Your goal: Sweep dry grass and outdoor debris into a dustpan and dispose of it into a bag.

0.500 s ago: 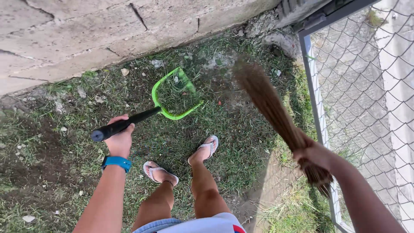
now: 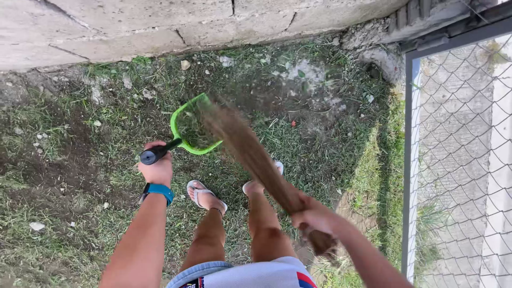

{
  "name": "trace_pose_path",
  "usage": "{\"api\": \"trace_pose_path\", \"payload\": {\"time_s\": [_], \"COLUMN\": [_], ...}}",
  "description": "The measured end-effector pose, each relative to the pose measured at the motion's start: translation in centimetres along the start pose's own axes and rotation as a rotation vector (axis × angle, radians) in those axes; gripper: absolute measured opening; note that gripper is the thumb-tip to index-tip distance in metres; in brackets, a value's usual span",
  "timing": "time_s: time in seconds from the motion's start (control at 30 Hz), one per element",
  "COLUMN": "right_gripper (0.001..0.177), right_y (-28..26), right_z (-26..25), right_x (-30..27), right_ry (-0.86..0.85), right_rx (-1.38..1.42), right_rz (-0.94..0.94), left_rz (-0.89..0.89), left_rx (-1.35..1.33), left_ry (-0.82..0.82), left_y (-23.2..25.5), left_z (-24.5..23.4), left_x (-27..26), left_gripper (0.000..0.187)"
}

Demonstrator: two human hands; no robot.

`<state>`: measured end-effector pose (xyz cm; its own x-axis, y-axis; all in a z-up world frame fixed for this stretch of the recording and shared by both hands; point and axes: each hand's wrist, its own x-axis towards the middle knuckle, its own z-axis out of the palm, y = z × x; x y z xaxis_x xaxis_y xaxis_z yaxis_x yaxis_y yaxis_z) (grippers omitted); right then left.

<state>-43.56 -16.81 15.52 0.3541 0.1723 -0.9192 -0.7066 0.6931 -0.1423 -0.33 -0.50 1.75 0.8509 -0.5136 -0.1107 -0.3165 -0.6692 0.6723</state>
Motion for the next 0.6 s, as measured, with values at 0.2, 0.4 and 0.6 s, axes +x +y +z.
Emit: {"api": "trace_pose_path", "payload": {"time_s": [0.2,0.4,0.6], "right_gripper": [0.086,0.073,0.108], "right_y": [-12.5,-4.3,2.2], "right_z": [-5.8,2.1,6.4], "right_x": [-0.6,16.3,-1.8], "right_ry": [0.404,0.072,0.196], "right_rx": [-0.248,-0.376,0.113], "right_rz": [-0.124,-0.233,0.04], "left_rz": [0.059,-0.062,0.043], "left_rx": [-0.036,-0.101,-0.393], "left_ry": [0.078,0.015,-0.123], "left_y": [-0.3,0.7,-7.4], "left_z": [1.4,-0.1,-7.1], "left_x": [0.0,-0.2,1.9], "left_gripper": [0.029,0.031,0.035]}}
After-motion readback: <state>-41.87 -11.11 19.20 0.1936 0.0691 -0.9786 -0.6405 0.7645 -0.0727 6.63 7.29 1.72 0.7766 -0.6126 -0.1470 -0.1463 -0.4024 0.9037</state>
